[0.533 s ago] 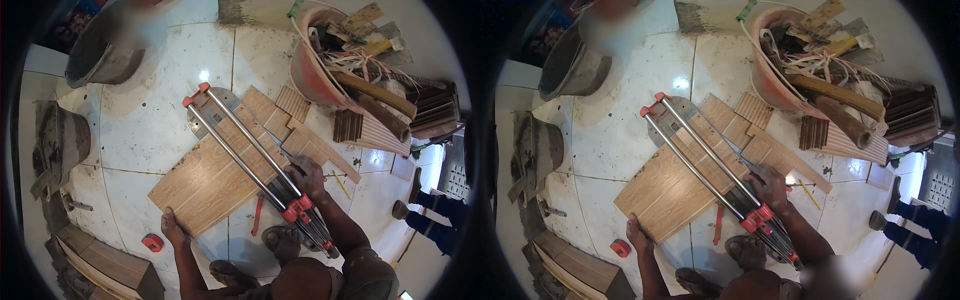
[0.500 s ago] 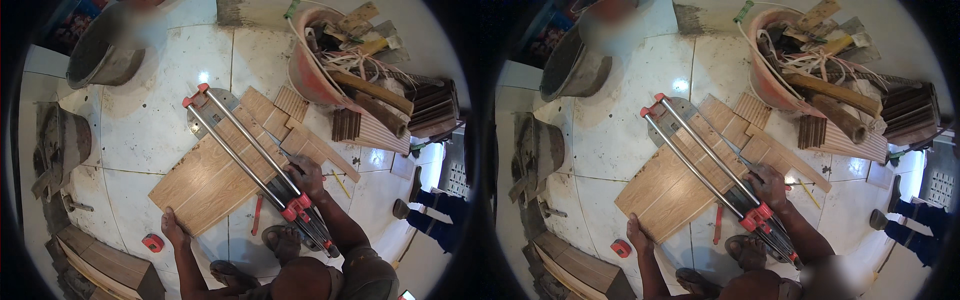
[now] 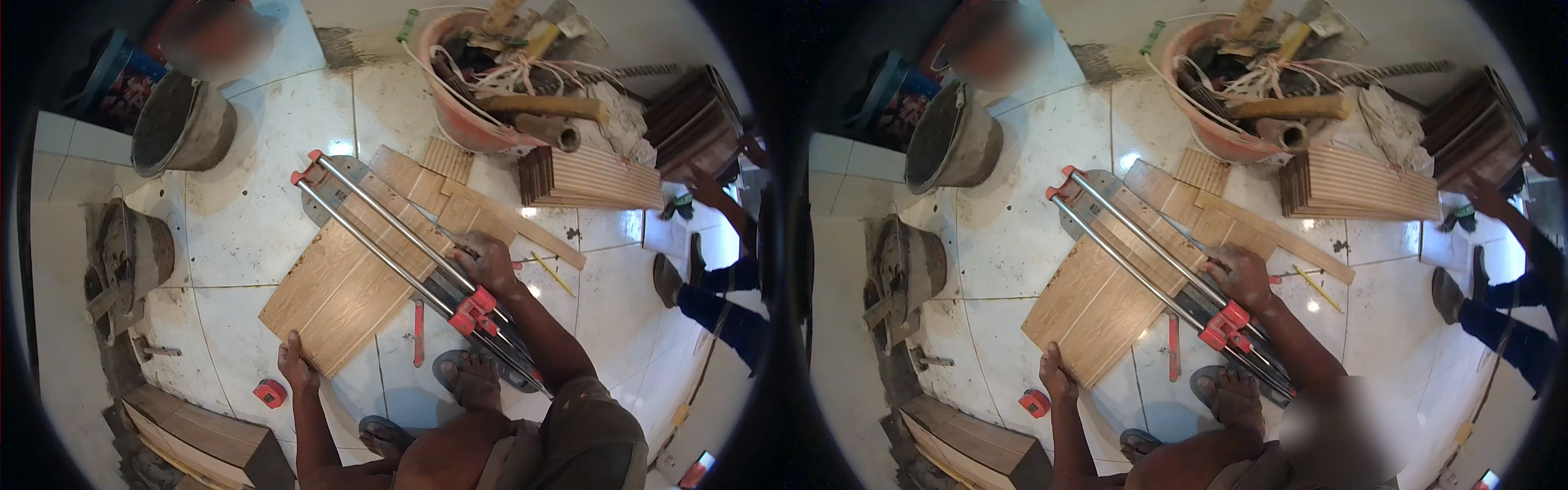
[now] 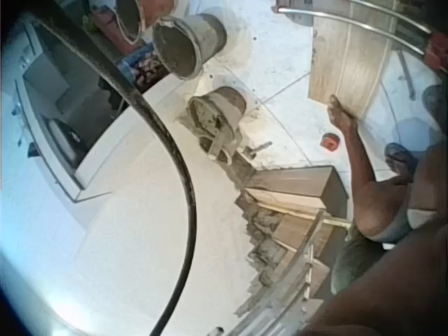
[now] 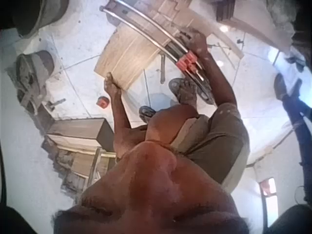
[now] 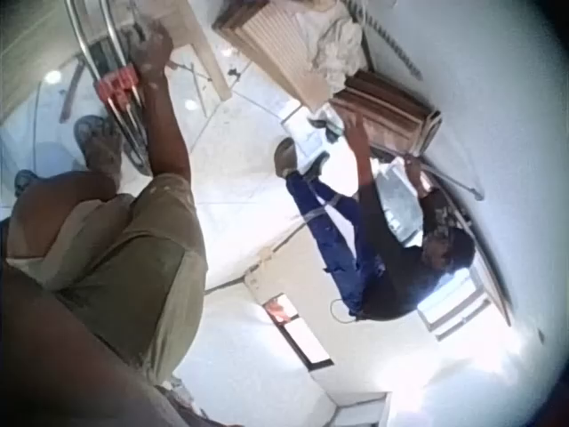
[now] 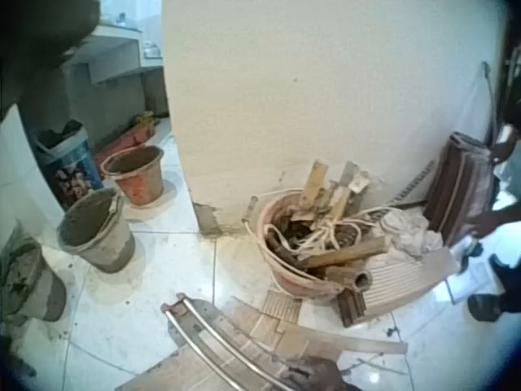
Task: Measuring, cutting, and applying mortar to tiles for tiling stairs.
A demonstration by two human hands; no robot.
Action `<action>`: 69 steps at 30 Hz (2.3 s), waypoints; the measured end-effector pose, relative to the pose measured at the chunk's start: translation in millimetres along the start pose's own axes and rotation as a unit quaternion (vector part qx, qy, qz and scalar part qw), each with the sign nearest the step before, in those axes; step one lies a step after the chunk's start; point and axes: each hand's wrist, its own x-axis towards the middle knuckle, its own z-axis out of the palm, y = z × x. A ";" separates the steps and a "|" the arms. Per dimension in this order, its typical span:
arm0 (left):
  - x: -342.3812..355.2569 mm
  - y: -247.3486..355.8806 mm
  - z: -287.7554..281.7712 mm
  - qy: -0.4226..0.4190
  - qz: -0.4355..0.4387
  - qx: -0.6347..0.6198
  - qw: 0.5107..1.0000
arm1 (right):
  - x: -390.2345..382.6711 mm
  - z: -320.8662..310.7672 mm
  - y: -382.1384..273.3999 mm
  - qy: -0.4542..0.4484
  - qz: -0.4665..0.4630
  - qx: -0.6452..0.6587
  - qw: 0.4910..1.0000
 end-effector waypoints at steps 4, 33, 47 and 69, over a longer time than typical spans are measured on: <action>2.3 -3.0 -9.9 -0.004 0.026 0.026 0.999 | -0.5 0.2 -5.7 -0.029 0.039 0.002 0.999; 8.2 -5.1 -26.6 -0.039 0.020 0.089 0.995 | 2.9 -2.4 -4.3 -0.028 0.064 0.093 0.993; 7.5 -6.5 -23.9 -0.039 0.024 0.082 0.996 | 9.2 -6.5 -1.9 -0.077 0.129 0.130 0.980; 1.4 -3.4 -25.6 -0.078 0.036 0.090 0.992 | 5.6 -6.5 -11.8 -0.058 0.141 0.128 0.980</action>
